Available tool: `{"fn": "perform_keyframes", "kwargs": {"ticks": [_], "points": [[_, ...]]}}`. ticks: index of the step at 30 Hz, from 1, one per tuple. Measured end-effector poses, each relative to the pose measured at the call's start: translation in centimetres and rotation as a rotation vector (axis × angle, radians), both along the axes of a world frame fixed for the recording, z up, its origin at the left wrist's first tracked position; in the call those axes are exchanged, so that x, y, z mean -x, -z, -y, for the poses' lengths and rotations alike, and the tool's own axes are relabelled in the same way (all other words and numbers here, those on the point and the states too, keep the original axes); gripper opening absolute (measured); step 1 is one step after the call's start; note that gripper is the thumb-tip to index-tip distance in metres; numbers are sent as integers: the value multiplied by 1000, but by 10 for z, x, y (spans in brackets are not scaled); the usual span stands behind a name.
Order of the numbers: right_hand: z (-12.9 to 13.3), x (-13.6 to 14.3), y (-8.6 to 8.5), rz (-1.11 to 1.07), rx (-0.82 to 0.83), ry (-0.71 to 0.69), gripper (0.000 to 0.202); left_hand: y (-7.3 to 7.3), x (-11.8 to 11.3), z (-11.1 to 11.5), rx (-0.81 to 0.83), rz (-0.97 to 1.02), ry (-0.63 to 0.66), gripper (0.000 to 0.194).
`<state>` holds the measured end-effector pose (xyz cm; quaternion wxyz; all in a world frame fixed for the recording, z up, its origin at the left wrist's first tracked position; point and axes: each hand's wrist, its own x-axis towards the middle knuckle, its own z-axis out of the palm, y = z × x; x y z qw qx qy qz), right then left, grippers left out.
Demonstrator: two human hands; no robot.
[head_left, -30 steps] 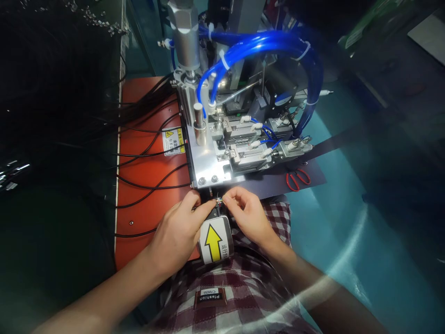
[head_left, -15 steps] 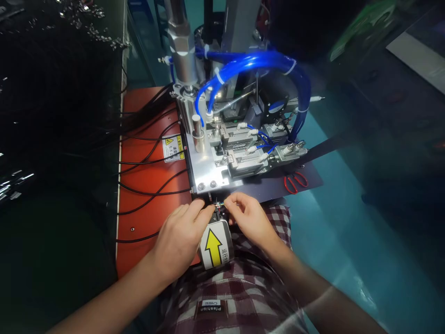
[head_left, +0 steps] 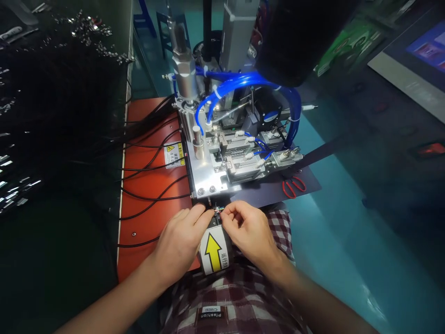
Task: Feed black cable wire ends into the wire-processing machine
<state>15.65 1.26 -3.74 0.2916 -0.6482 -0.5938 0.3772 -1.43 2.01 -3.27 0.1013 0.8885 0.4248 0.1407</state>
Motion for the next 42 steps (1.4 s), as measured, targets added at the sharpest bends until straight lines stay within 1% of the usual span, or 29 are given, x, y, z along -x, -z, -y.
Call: {"fn": "perform_keyframes", "kwargs": {"ticks": [2,4,6,9,11,13,15,18,20,23,26,30,34,38,42], "points": [[-2,-2,-5,119,-112,-82,13,0,0,0,-5,-5,-5,29],[-4,-5,-4,86,-110,-126,13,0,0,0,-6,-14,-10,30],[-6,-7,3,-60,-21,-108,13,0,0,0,-1,-23,-11,31],[-8,-10,19,-338,162,-65,15,1,0,0,0,-25,-11,31],[-10,-13,24,-444,248,-56,18,1,0,0,-1,-20,-12,30],[-12,-14,25,-416,239,-26,20,0,0,0,-1,-15,-10,30],[-14,-13,21,-298,146,-1,21,0,0,1,-4,-19,-11,31],[-16,-5,16,-154,30,-12,18,-1,0,0,4,-44,-17,31],[-16,3,16,-136,9,18,16,-1,0,0,14,-55,-22,30],[-13,10,19,-173,-46,79,12,0,-1,0,16,-46,-25,30],[-9,8,20,-148,-101,70,13,0,-1,0,17,-30,-27,30],[-7,-1,20,-84,-80,40,17,1,0,0,22,6,-15,31],[-10,-8,22,-141,-36,58,19,2,0,-1,12,18,-4,31],[-9,-7,21,-189,-23,51,16,3,0,-1,-8,11,-8,33],[-7,-2,17,-141,-36,18,14,2,0,-1,-3,4,-11,32]]}}
